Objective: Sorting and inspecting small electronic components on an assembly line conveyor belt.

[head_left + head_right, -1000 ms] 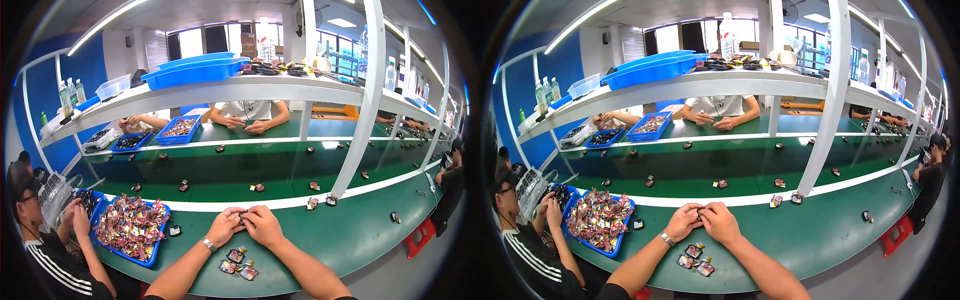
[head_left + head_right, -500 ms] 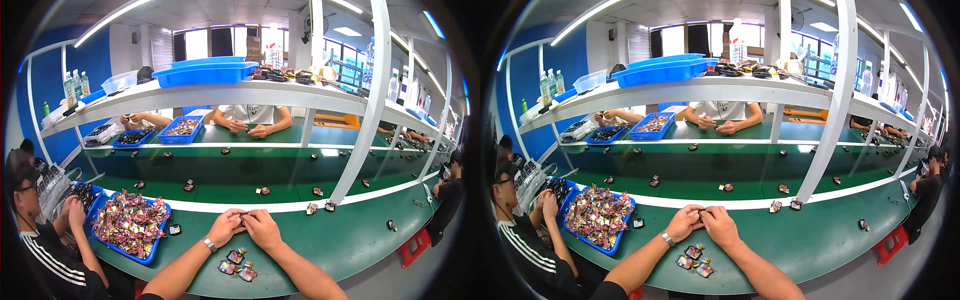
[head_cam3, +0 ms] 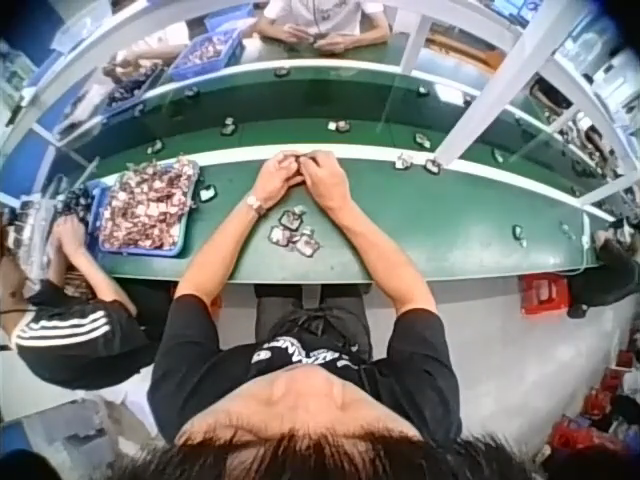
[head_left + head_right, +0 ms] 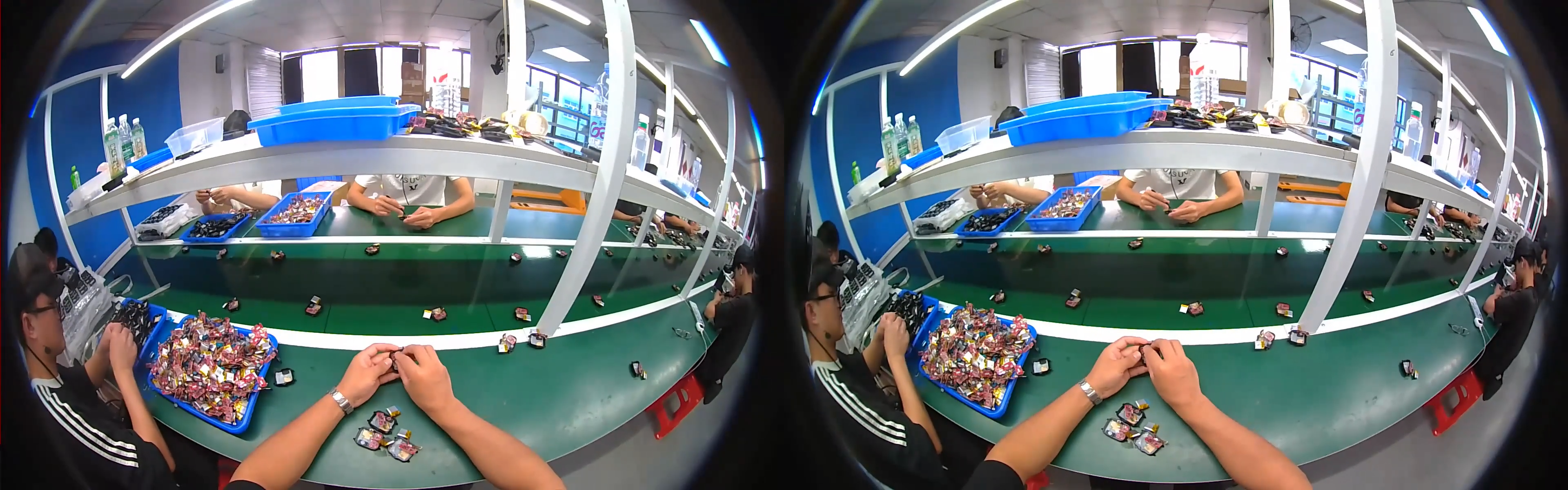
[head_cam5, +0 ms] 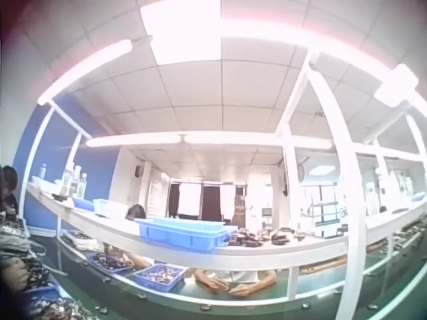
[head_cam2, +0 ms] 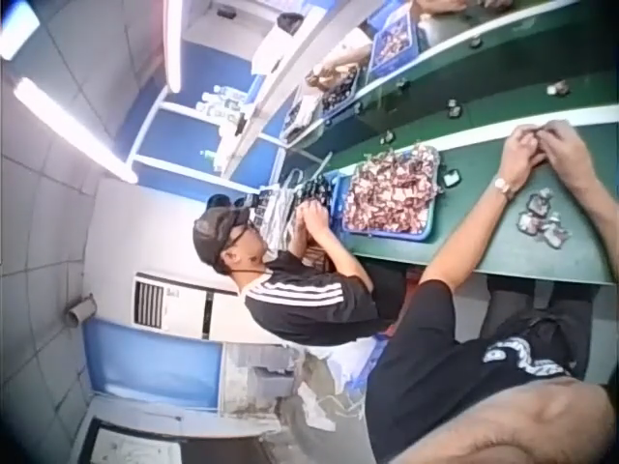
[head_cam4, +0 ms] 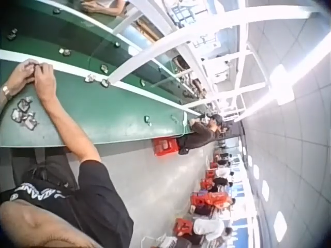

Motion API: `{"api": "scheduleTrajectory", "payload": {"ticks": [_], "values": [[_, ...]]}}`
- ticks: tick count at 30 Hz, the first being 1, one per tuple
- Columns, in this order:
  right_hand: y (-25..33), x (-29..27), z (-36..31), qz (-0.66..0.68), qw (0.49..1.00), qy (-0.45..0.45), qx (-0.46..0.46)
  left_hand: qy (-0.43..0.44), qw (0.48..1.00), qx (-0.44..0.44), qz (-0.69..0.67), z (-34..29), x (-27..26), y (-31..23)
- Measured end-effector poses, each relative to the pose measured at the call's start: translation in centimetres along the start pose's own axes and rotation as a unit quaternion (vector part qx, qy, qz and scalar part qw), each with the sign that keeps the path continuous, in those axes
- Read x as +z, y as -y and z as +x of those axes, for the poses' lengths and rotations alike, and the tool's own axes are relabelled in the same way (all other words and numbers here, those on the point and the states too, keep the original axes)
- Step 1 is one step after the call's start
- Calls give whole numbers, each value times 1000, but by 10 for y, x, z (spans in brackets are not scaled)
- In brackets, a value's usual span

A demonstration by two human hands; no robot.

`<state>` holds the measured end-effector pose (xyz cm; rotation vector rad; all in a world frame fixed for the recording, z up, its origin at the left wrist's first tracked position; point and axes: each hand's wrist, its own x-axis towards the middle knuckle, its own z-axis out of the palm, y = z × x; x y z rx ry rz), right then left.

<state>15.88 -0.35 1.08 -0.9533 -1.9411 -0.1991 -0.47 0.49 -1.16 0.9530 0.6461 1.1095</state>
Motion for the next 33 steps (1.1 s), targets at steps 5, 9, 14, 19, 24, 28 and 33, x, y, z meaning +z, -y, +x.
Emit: {"api": "scheduleTrajectory", "payload": {"ticks": [5, 9, 14, 19, 24, 28, 33], "values": [[-4, -4, 0, -22, 1000, 0, -15, 1, 1000, -1, 11, 1, 7, 0], [-3, -3, 2, -15, 999, -3, -35, -20, 1000, 11, 6, 2, 4, 0], [0, 10, 4, 54, 997, 41, 25, -25, 999, 24, -28, 1, -1, -2], [-56, 43, 26, 63, 992, 25, 109, -83, 993, 79, 21, 10, 1, 1], [-93, 69, 50, 41, 982, 55, 177, -62, 990, 82, 93, 12, -3, 4], [-94, 55, 53, -58, 989, -16, 139, -65, 990, 77, 99, 10, -10, 4], [-135, 28, 31, -126, 960, -52, 244, -62, 989, 76, 111, 10, -8, 3]]}}
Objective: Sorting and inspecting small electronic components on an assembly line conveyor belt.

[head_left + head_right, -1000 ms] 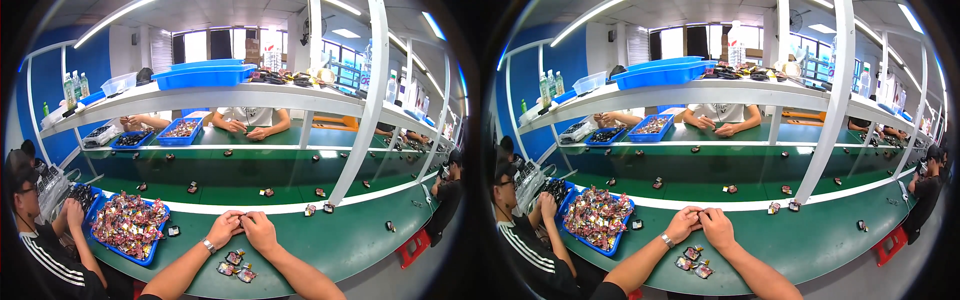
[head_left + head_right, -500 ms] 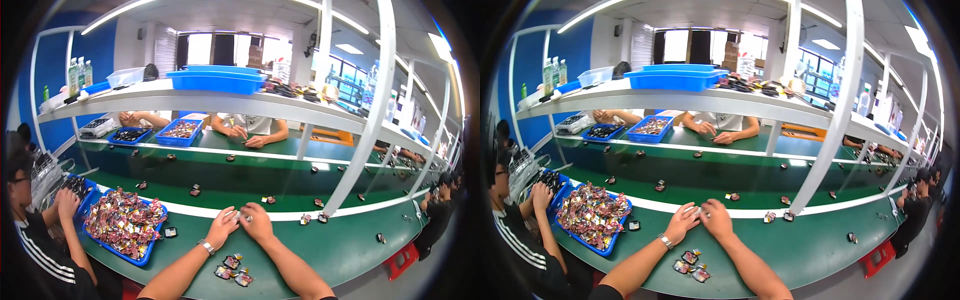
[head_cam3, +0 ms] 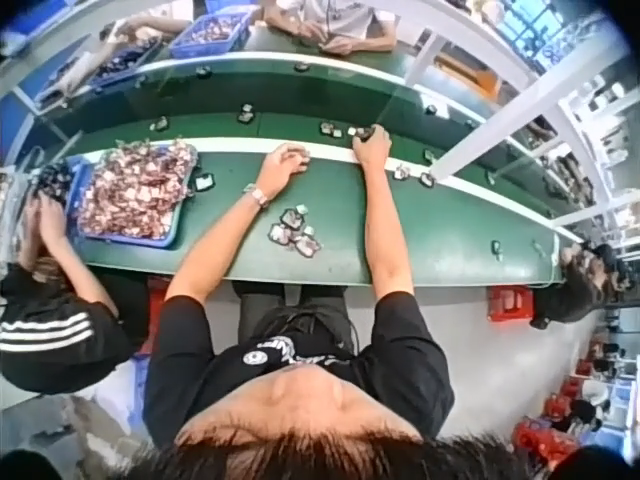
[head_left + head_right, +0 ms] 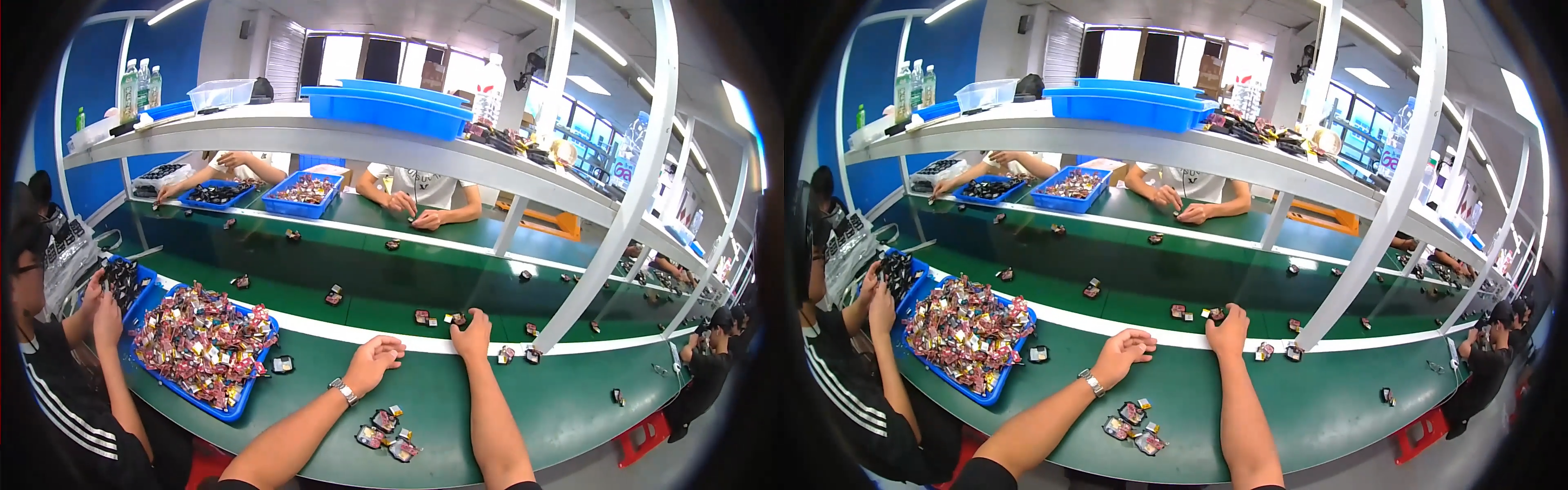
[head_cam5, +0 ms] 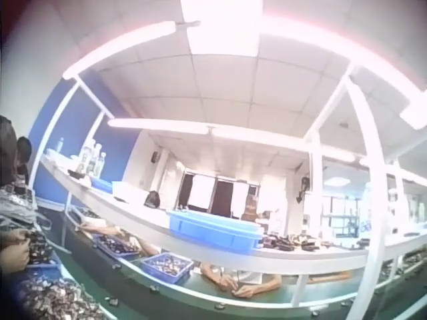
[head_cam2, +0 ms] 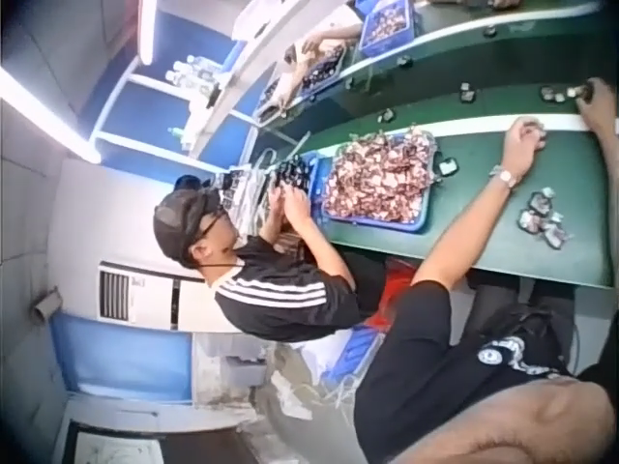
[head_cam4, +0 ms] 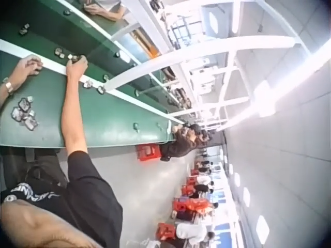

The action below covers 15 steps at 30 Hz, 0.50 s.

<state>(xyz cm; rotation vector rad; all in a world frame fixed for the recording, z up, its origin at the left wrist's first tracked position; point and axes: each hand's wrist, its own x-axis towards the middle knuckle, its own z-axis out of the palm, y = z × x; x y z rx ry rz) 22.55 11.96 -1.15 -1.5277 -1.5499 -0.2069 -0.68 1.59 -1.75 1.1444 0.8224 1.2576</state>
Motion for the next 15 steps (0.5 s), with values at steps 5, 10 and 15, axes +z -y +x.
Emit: {"api": "scheduleTrajectory", "payload": {"ticks": [5, 10, 15], "values": [[-24, 10, 10, 20, 988, 88, 129, 8, 1000, 4, 8, 2, 5, 0], [-19, 1, -9, 128, 991, 23, 21, 5, 1000, 0, 2, 2, 0, 3], [35, -43, -62, 336, 915, 222, -14, 0, 999, -48, 5, -2, -8, -7]]}}
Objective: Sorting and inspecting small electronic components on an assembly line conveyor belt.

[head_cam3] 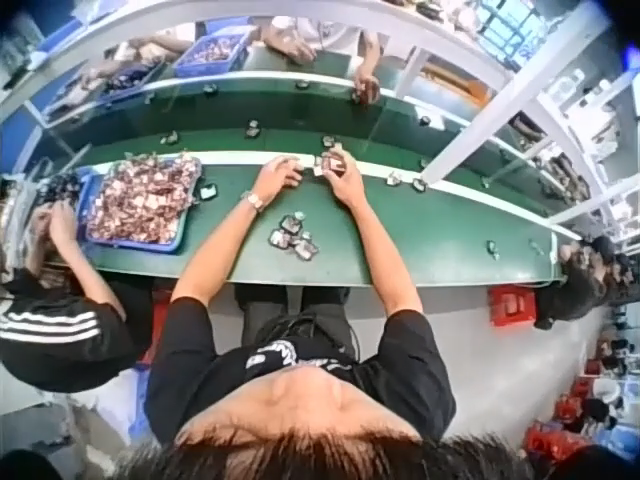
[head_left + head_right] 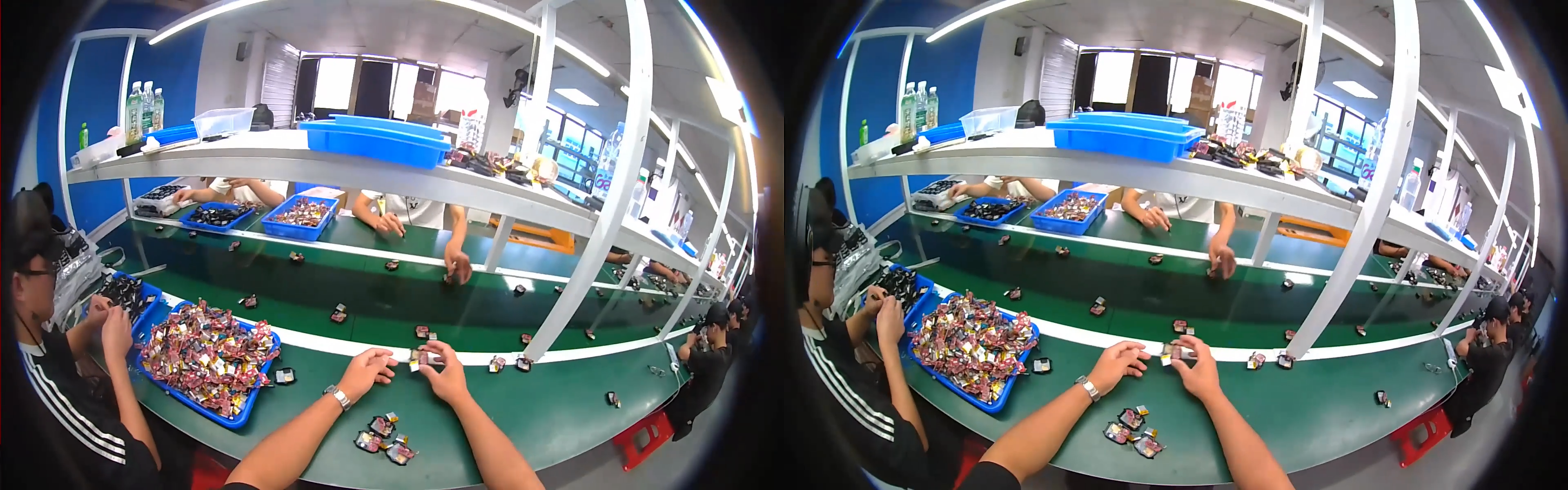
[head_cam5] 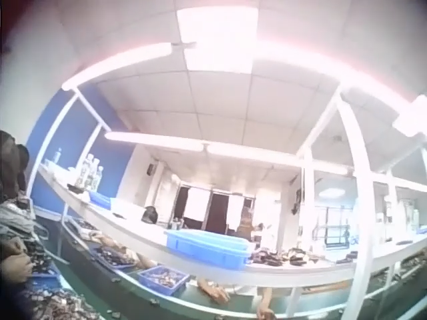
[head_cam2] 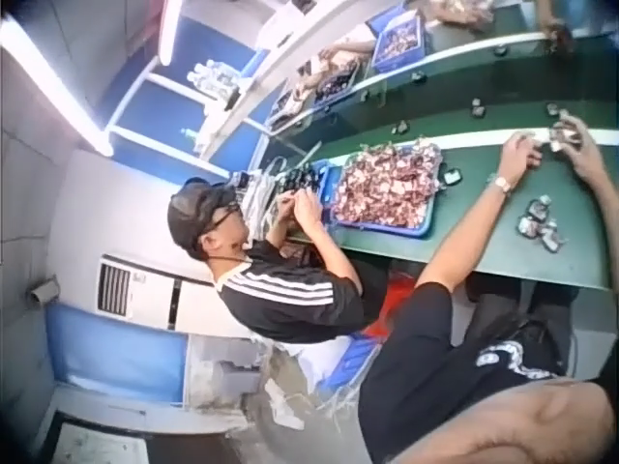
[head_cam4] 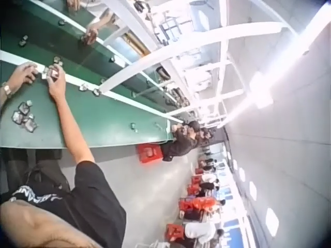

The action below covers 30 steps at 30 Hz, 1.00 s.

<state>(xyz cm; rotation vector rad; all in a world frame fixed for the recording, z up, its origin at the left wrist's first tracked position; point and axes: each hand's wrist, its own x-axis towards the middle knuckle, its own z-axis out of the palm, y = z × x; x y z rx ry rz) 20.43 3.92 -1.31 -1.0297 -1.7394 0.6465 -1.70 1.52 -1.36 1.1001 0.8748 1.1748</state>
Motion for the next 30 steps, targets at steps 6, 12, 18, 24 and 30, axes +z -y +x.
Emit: {"api": "scheduleTrajectory", "payload": {"ticks": [6, 12, 18, 24, 30], "values": [[49, 1, -1, -39, 979, 160, -116, 121, 987, -99, -23, 4, -20, -6], [47, -3, -2, -88, 980, 84, -157, 106, 989, -88, -54, -4, 0, -19], [53, 14, -7, -169, 969, 10, -182, 70, 992, -57, -91, -9, 5, -15], [51, 12, -5, -171, 961, 39, -216, 66, 993, -51, -86, -7, 7, -13], [44, 10, -3, -115, 977, 77, -162, 73, 994, -51, -62, -7, 6, -13]]}}
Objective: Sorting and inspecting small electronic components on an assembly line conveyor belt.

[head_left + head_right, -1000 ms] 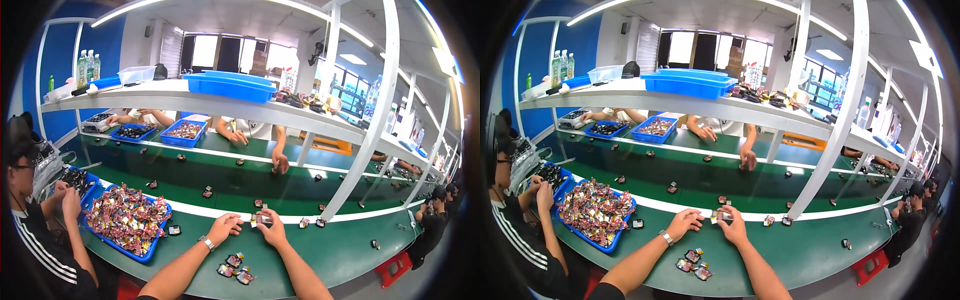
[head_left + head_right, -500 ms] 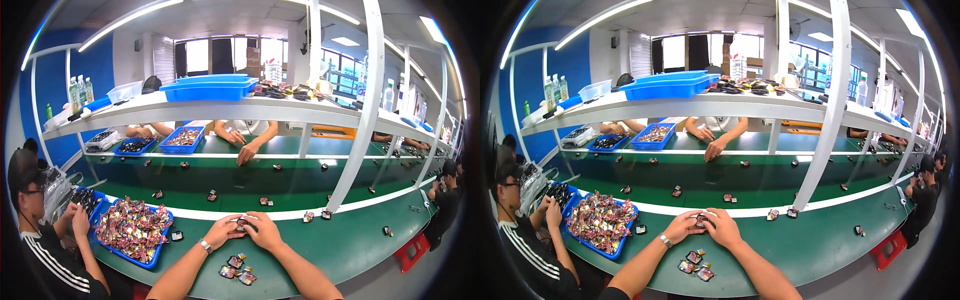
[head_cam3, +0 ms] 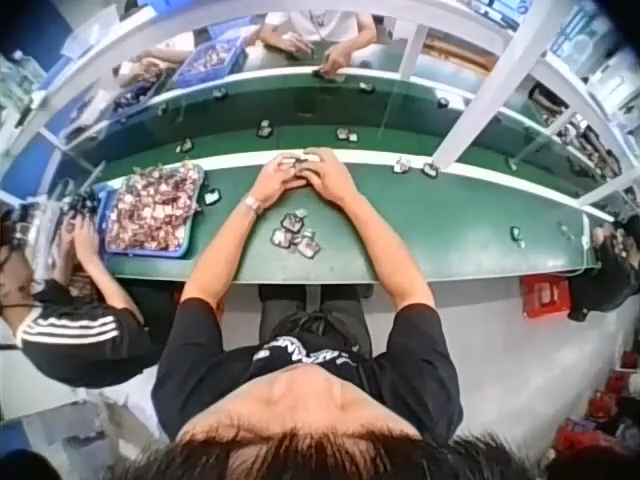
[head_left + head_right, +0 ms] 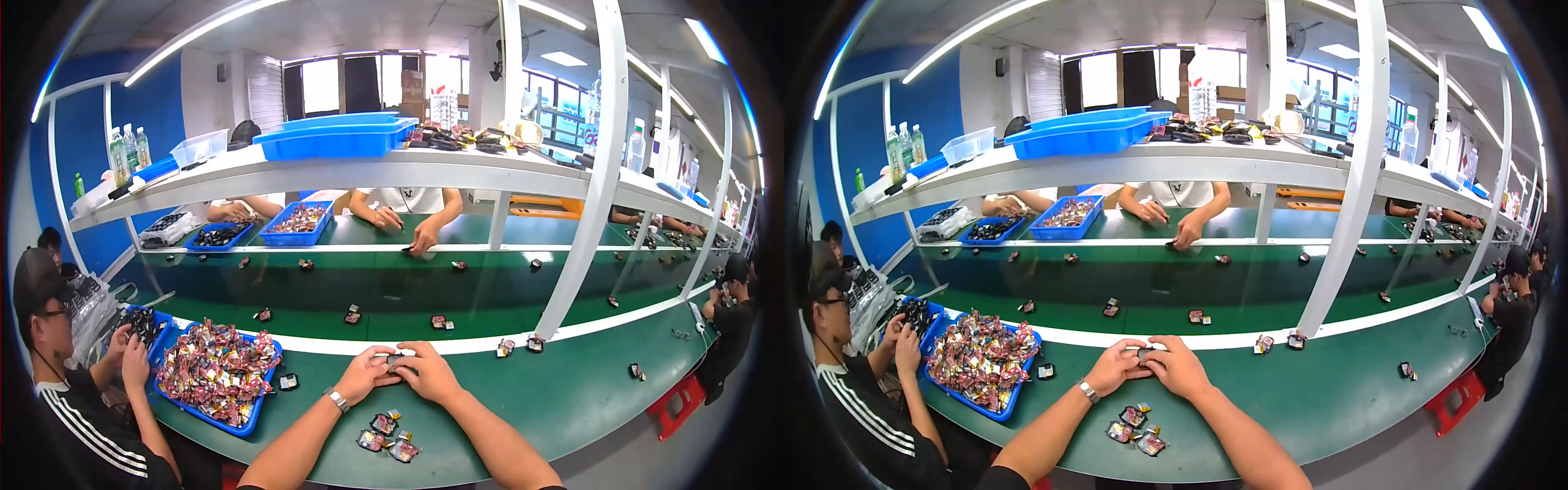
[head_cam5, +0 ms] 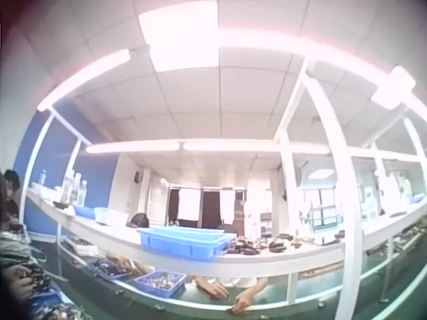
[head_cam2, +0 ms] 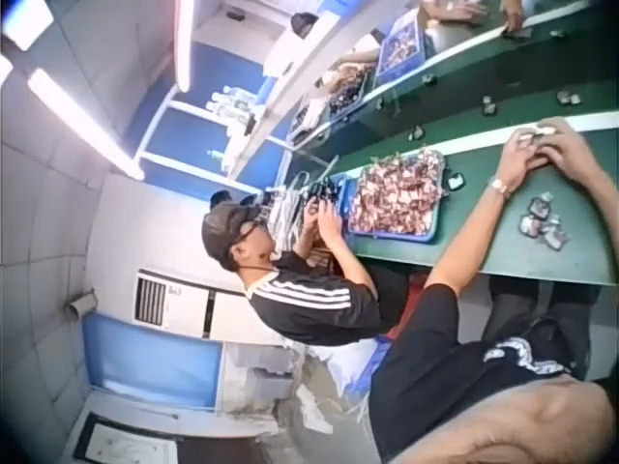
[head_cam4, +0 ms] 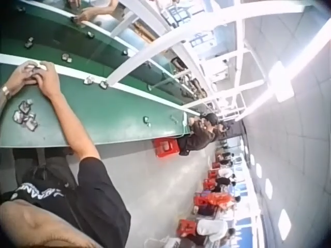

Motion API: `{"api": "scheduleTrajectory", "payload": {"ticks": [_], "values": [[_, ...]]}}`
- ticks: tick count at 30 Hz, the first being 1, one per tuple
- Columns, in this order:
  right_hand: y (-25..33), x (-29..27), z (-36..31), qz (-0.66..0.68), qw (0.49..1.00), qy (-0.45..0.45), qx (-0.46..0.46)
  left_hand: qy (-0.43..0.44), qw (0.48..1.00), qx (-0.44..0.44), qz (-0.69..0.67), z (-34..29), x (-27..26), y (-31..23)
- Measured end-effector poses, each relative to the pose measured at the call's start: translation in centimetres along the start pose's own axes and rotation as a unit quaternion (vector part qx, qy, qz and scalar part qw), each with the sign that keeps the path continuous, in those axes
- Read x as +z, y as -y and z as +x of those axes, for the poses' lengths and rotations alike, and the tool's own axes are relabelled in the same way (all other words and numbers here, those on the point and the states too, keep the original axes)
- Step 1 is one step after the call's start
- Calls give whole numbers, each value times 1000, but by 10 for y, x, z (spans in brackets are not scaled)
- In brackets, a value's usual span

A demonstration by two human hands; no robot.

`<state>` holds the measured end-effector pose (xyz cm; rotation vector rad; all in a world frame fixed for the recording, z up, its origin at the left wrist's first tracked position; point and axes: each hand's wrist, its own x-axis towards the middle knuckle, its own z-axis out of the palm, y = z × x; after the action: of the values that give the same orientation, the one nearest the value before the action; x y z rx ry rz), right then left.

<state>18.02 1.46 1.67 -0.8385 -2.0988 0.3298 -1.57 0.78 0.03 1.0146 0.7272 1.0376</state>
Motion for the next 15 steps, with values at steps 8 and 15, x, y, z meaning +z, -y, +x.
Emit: {"api": "scheduleTrajectory", "payload": {"ticks": [8, 15], "values": [[-1, 0, -1, -6, 999, 13, 32, 53, 998, 9, 27, -1, 1, -2], [-5, -6, -3, 47, 995, 85, 4, 52, 998, -9, 44, -1, 2, -1]]}}
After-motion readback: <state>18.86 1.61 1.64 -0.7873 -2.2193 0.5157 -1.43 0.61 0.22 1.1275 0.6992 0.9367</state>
